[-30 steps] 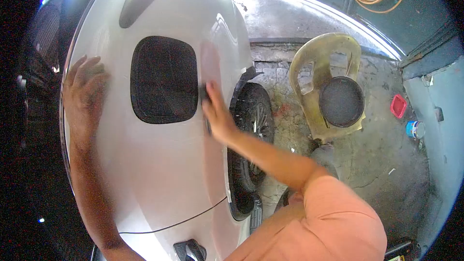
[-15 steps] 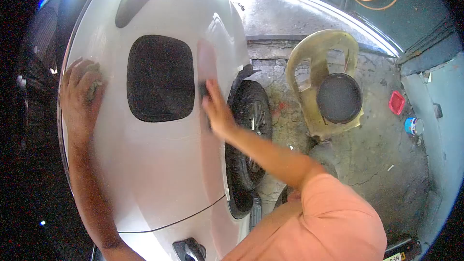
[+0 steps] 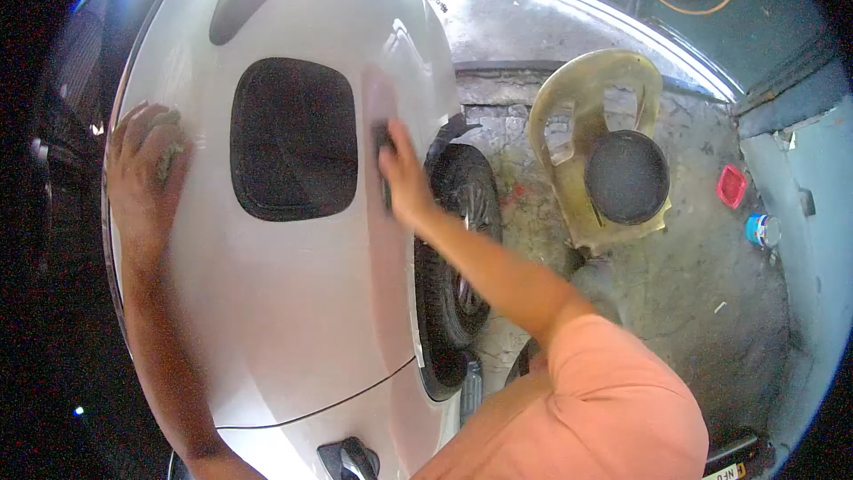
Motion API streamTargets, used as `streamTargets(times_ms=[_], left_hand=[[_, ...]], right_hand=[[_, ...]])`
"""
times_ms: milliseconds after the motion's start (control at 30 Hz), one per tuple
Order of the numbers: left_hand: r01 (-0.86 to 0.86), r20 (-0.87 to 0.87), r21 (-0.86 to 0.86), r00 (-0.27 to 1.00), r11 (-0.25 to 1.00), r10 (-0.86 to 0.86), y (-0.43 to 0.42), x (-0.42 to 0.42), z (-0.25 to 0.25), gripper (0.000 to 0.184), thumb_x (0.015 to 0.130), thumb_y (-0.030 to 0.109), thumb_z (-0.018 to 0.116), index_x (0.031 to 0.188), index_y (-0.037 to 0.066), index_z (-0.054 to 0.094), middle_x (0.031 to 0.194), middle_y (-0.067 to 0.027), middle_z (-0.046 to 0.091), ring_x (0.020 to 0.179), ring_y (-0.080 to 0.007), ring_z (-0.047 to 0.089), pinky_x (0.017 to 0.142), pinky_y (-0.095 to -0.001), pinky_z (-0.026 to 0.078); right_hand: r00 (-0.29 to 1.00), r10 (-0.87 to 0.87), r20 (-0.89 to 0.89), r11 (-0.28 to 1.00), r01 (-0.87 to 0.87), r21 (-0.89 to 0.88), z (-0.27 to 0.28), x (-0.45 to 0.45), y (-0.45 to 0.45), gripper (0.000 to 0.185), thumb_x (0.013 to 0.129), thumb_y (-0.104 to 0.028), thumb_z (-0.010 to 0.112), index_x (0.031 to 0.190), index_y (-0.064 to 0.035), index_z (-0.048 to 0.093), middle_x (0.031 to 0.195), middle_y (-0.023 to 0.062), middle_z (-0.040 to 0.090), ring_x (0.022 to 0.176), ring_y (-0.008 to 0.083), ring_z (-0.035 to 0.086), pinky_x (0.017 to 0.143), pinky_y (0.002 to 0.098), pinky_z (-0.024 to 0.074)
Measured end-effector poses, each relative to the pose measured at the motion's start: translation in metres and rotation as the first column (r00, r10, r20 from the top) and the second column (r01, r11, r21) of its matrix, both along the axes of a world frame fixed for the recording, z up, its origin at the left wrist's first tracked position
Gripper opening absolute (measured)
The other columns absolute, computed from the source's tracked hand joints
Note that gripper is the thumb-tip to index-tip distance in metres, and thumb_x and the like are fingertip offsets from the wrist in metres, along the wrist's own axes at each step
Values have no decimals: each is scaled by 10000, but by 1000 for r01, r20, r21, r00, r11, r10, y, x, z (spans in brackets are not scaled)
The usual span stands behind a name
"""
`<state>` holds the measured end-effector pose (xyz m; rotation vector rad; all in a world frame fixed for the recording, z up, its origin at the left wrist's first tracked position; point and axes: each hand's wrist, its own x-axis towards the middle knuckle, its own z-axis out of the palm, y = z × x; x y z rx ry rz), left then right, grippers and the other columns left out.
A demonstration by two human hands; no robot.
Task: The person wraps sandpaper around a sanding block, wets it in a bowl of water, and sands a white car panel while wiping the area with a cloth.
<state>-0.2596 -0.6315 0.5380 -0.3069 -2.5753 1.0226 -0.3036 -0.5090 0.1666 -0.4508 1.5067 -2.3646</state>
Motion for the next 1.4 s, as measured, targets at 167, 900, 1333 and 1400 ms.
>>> streamTargets(times_ms=[167, 900, 1333, 1400], left_hand=[[-12, 0, 12, 1000, 1000, 12, 4, -1, 2, 261, 700, 60, 802, 910, 93, 650, 1152, -56, 662, 1189, -313, 592, 992, -444, 474], [-40, 30, 91, 999, 995, 38, 1, 1, 3, 231, 738, 73, 755, 952, 76, 669, 1162, -98, 657, 1203, -349, 573, 1036, -469, 450], [23, 29, 48, 999, 999, -24, -2, 0, 3, 305, 686, 55, 805, 933, 91, 630, 1157, -67, 643, 1186, -330, 583, 967, -459, 486], [31, 20, 46, 999, 998, -32, -1, 1, 2, 313, 684, 55, 807, 939, 92, 629, 1154, -68, 645, 1186, -330, 584, 971, -459, 483]], right_hand=[[987, -14, 162, 998, 25, -61, 2, -80, -23, 582, 1051, -229, 450, 1550, 10, 271, 1610, 214, 295, 1497, 294, 274, 1227, 366, 187], [995, -16, -96, 1000, 18, 17, -11, 61, 15, 605, 1053, -238, 437, 1571, -2, 233, 1634, 222, 227, 1530, 323, 188, 1238, 400, 152], [997, 29, -68, 997, -24, 72, -7, 102, 37, 618, 1049, -240, 429, 1573, 8, 215, 1656, 218, 148, 1543, 331, 130, 1245, 428, 114], [998, 6, -60, 997, -2, 73, -16, 78, 24, 622, 1052, -252, 427, 1569, 17, 209, 1639, 229, 202, 1532, 327, 177, 1241, 418, 143]])
